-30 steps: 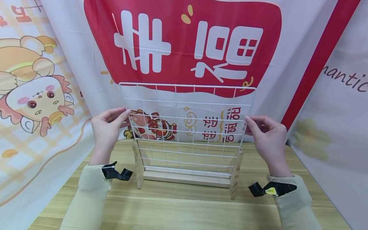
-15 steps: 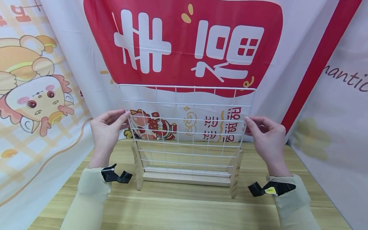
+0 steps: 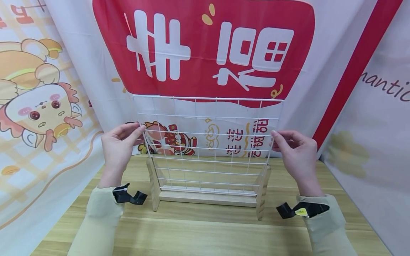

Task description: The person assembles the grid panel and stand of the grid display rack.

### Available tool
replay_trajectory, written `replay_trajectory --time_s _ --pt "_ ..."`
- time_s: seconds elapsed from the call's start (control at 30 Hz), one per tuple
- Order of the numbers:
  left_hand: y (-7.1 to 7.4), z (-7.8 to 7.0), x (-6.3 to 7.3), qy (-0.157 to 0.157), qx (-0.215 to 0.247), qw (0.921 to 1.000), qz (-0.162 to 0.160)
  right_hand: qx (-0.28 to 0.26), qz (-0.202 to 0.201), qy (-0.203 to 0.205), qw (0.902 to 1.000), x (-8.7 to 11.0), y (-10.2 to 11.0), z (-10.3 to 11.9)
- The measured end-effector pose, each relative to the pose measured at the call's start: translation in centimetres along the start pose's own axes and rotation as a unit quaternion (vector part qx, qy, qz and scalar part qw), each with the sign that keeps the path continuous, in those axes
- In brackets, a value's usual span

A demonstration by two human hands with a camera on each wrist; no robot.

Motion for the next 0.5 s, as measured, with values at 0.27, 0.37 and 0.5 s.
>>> replay_trajectory --time_s 0.27,0.37,0.5 --pt "0.0 1.0 0.1 0.011 0.004 0.9999 0.003 -0.002 0.010 -0.001 0.9999 0.2 -0.3 -0.3" --pt "0.0 1.1 0.1 0.014 0.006 0.9999 0.003 -0.007 0.016 -0.003 0.9998 0.3 -0.3 -0.4" --pt "0.1 1.2 0.3 0.020 0.001 0.9998 0.002 -0.008 0.020 0.002 0.9998 0.4 -0.4 -0.4"
Point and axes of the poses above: each hand's wrist, its own x-axis away from the middle knuckle, its own y-axis out of the back of the hand, z = x × y, the point moved 10 cm from there along -x, towards the middle knuckle
